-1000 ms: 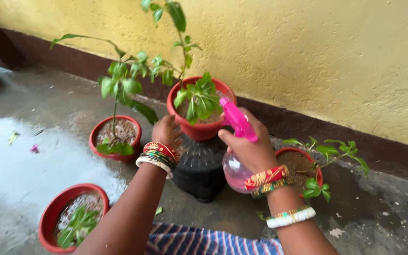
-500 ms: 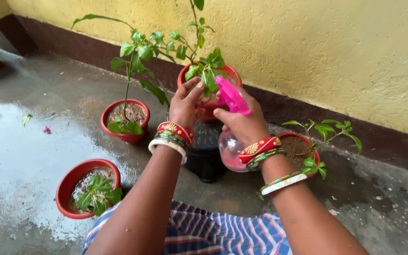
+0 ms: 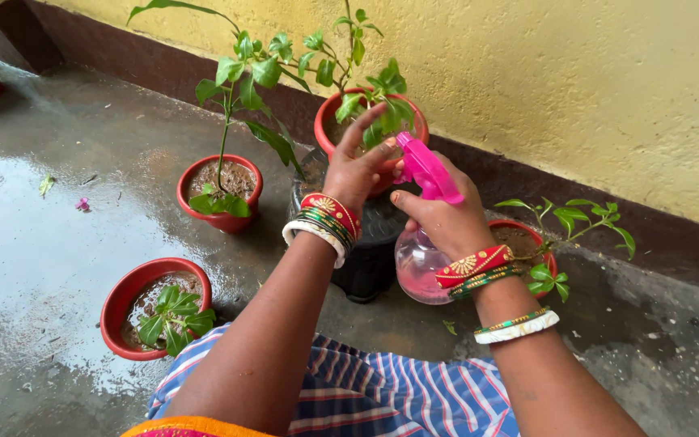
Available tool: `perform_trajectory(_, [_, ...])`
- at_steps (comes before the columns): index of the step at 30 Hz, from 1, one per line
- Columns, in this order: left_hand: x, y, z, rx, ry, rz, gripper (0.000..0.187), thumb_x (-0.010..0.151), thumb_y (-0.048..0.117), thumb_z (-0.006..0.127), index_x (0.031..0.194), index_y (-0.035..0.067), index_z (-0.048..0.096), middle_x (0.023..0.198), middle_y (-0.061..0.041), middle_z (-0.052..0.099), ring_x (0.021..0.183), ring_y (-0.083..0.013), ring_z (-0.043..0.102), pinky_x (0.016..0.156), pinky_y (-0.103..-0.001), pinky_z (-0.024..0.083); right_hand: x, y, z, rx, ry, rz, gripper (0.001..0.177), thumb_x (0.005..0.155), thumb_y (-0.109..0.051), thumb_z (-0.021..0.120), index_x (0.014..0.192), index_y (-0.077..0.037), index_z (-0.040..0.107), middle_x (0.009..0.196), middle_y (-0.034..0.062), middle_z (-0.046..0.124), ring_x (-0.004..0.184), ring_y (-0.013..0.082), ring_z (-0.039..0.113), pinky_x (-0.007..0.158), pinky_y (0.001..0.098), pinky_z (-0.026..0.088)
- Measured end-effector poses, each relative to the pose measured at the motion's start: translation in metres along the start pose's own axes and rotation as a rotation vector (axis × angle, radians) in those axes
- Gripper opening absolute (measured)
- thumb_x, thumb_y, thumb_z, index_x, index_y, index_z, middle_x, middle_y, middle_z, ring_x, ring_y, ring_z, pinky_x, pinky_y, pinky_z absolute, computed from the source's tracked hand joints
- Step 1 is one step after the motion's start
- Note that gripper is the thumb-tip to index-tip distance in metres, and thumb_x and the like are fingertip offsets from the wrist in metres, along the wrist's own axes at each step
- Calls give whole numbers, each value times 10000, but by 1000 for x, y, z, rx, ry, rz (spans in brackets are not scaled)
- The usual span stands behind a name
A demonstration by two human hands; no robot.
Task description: The person is using a spray bottle to mist potted plants while touching and turning the leaves by hand.
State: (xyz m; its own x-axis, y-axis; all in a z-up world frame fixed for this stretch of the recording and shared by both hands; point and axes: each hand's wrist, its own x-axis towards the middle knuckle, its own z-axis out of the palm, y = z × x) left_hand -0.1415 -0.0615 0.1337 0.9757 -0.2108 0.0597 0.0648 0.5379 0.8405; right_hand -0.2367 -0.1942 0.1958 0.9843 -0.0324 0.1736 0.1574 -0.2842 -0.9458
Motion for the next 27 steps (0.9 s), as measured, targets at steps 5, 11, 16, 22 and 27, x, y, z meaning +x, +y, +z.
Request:
perform_trajectory(5, [6,-3,11,-96,-24,67,759,876,4,666,1490,345,380,1193,-51,697,851,-137,710,695,-283,619,4,-2,-2,-56,20,46,462,790,-35,752,1237,-64,641,946,36,697,506,95,598,441,266,521])
perform_trajectory(11, [23,-17,5,-5,177,-17,482,958,83,681,1412,134,527,954,-120,717,703,-196,698,588,-318,583,10,9,0,-74,-14,-9,394,811,-30,733,1199,-50,666,917,21,720,527,83,618,457,252,520])
perform_trajectory(16, [32,-27,-9,-19,111,89,428,953,76,663,1369,36,570,910,-124,721,699,-203,728,586,-327,624,7,10,1,-36,-39,10,370,821,-26,724,1187,-47,669,943,16,701,554,81,619,447,251,514])
perform_trajectory(22, [17,-7,-1,95,152,109,345,877,100,740,1184,16,605,905,-84,740,725,-174,739,620,-316,615,1,5,-2,-40,-22,29,392,809,-34,750,1188,-59,654,994,18,695,604,74,630,451,250,523])
perform_trajectory(27, [17,-5,-1,335,268,115,242,884,172,764,1017,-16,691,810,-90,711,678,-153,672,608,-308,572,-3,6,-3,-66,-7,27,387,808,-41,751,1184,-67,666,969,18,707,544,74,603,453,247,513])
